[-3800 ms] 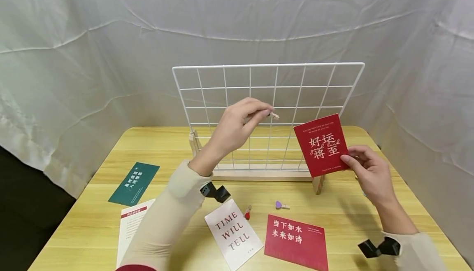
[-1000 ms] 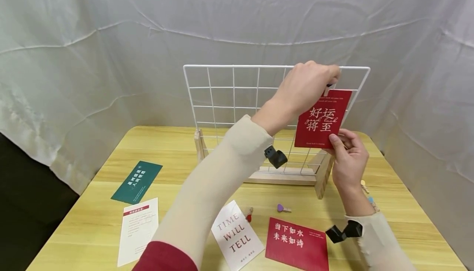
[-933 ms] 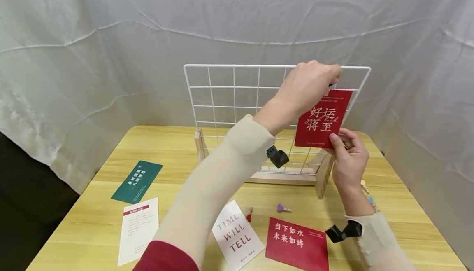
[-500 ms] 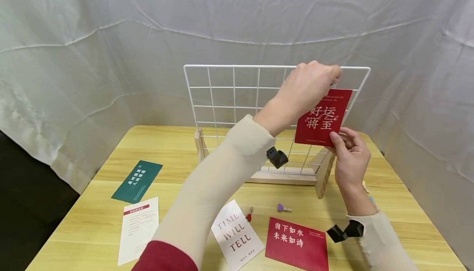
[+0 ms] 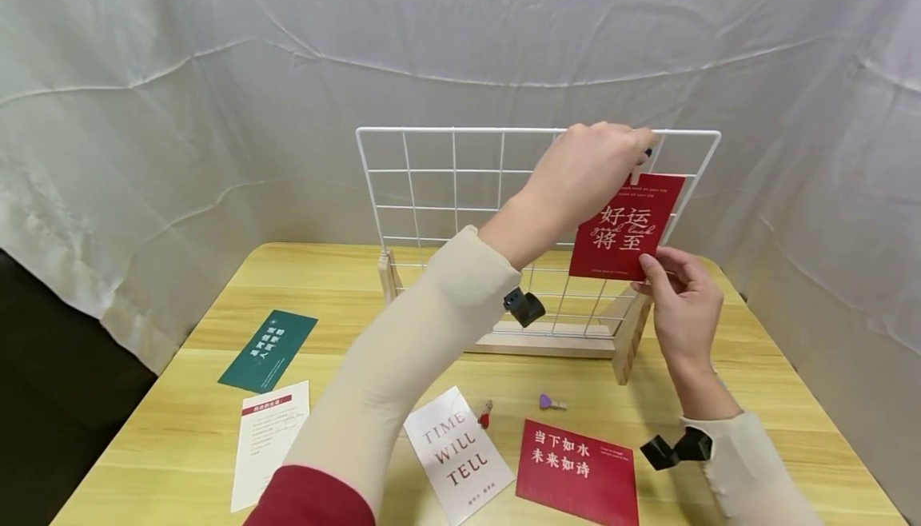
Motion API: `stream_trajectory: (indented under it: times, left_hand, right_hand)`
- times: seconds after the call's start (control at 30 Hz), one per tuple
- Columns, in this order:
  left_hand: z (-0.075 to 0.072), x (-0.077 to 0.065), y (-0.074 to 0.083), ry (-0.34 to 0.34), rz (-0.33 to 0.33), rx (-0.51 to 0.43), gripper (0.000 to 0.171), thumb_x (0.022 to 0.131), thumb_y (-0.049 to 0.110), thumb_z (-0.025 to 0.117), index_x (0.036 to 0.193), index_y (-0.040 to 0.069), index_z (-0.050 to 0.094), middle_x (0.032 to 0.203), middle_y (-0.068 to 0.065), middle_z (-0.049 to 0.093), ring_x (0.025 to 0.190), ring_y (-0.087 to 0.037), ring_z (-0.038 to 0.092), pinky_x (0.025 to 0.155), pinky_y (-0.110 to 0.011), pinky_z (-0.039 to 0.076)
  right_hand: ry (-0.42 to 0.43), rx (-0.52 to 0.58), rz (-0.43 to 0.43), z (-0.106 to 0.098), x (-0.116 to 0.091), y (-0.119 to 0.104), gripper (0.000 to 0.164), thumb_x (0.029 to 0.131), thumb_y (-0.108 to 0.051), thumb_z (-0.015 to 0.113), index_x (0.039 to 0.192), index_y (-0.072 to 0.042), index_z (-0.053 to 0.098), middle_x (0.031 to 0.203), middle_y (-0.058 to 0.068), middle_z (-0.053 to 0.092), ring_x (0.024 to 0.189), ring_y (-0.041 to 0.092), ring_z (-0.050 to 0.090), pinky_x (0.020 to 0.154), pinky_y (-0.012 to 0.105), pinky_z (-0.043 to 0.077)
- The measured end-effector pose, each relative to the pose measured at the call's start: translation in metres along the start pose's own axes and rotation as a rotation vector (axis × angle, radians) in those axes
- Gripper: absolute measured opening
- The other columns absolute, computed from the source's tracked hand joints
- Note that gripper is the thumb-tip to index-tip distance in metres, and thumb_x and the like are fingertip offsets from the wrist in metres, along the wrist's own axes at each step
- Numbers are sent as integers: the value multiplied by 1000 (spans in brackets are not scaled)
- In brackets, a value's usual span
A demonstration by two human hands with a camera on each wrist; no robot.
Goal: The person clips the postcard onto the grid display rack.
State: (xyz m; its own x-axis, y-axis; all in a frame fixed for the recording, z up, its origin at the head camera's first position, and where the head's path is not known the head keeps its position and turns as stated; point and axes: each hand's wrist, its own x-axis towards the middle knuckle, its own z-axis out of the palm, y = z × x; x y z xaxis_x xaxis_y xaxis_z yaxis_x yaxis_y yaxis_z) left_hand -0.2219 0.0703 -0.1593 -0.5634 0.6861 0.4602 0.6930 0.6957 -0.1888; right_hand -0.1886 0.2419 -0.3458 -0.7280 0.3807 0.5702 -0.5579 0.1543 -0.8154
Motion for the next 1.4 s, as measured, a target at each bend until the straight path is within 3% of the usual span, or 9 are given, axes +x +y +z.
stream_trajectory:
  times: [0.23, 0.43, 0.7, 0.93, 1.27, 1.4]
  left_hand:
    - [-13, -6, -3, -47, -30, -59, 21, 102, 32, 52, 112, 22, 68, 103, 11, 69, 95, -8, 63, 85, -25, 52]
    - [-19, -11, -6, -56, -47, -152, 23, 101, 37, 53, 110, 25, 70, 96, 13, 68, 85, -5, 59, 76, -23, 48]
    - [-10, -30, -12, -42, 3, -295, 27, 99, 36, 58, 118, 23, 71, 110, 13, 70, 94, -1, 62, 83, -14, 45]
    - [-4, -55, -15, -83, 21, -396, 29, 97, 35, 61, 118, 17, 71, 108, 9, 71, 90, -3, 64, 80, -13, 46]
    - [17, -93, -18, -63, 53, -437, 33, 95, 37, 64, 117, 14, 71, 109, 6, 71, 94, -4, 65, 84, -16, 48]
    - [27, -109, -20, -66, 36, -457, 36, 94, 40, 64, 121, 16, 69, 117, 6, 69, 105, -5, 63, 92, -19, 47]
  right_hand:
    - [-15, -110, 1, -2, 0, -2, 24, 90, -9, 71, 109, 6, 68, 93, 8, 68, 68, 12, 65, 65, 23, 57]
    - [-16, -207, -34, -6, 1, -4, 23, 91, -10, 70, 107, 6, 69, 91, 5, 68, 69, 13, 65, 65, 21, 57]
    - [-3, -258, -66, -14, -1, -5, 20, 90, -5, 70, 107, 6, 70, 93, -1, 68, 76, 11, 66, 67, 18, 56]
    - [-35, -265, -88, -21, -10, -8, 19, 90, -3, 69, 106, 8, 69, 90, 2, 69, 74, 9, 66, 64, 17, 56]
    - [-155, -252, -98, -33, -25, -5, 20, 90, 5, 66, 110, 11, 66, 89, -8, 68, 74, 5, 66, 61, 18, 56]
    - [-218, -261, -106, -41, -35, -3, 23, 89, 11, 64, 112, 11, 65, 92, -8, 68, 76, 3, 66, 62, 17, 55]
